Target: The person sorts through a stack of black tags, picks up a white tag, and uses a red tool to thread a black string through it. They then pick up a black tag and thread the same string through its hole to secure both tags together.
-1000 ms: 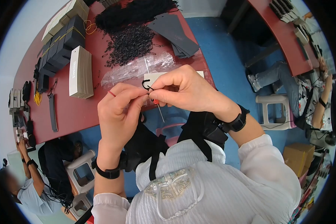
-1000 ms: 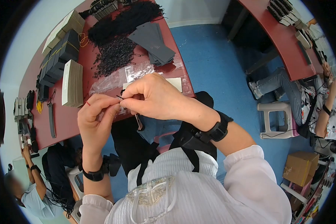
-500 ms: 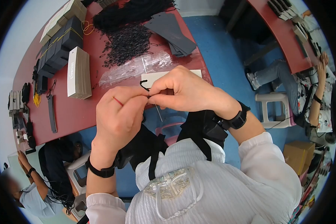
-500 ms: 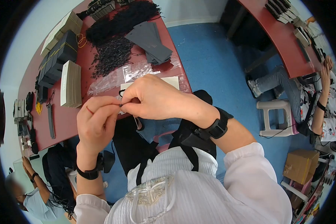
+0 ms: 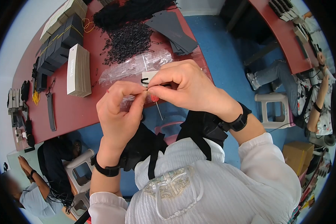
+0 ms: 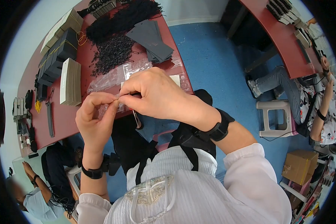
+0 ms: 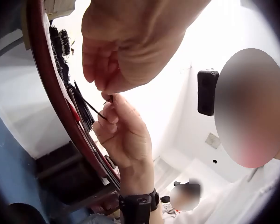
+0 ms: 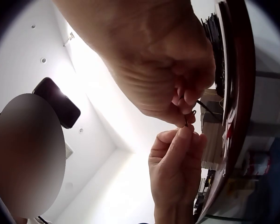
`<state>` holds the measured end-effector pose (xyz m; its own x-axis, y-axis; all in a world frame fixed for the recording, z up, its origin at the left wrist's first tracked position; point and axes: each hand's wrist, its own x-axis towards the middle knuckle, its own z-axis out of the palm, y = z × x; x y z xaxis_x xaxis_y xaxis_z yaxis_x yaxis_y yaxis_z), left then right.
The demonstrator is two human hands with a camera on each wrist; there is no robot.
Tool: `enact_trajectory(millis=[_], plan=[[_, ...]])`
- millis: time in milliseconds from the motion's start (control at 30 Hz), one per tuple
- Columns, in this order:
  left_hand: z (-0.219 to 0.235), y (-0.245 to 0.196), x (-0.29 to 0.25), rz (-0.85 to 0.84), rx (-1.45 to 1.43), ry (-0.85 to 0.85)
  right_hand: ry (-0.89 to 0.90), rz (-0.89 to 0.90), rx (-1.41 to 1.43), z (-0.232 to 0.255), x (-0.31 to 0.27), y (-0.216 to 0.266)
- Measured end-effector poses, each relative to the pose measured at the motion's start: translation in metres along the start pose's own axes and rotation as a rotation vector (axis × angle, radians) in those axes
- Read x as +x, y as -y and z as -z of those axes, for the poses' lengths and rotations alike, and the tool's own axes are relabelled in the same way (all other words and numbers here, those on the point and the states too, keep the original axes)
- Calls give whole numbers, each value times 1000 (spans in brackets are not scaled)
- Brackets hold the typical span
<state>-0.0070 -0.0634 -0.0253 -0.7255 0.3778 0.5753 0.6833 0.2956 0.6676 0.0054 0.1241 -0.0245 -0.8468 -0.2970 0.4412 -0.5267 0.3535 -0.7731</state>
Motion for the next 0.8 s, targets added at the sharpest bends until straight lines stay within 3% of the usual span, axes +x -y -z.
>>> enact_trajectory(millis=[233,333,500,633,700,733,800], plan=[[1,-7,2,-82,84,-10,-51,-16,16,0,0,2],[3,-16,4,-21,97,16,-43,-27,29,1,0,2],[9,-4,3,-122,183,120,-45,-7,38,0,0,1],[9,-8,6,-106,239,129,-35,-7,69,0,1,1],[10,-13,6,145,115,175,-53,-9,98,2,1,0],[11,-11,4,146,116,174,-25,-64,120,5,1,1],[16,-5,-1,680,-568,150,5,-119,142,8,1,-1]])
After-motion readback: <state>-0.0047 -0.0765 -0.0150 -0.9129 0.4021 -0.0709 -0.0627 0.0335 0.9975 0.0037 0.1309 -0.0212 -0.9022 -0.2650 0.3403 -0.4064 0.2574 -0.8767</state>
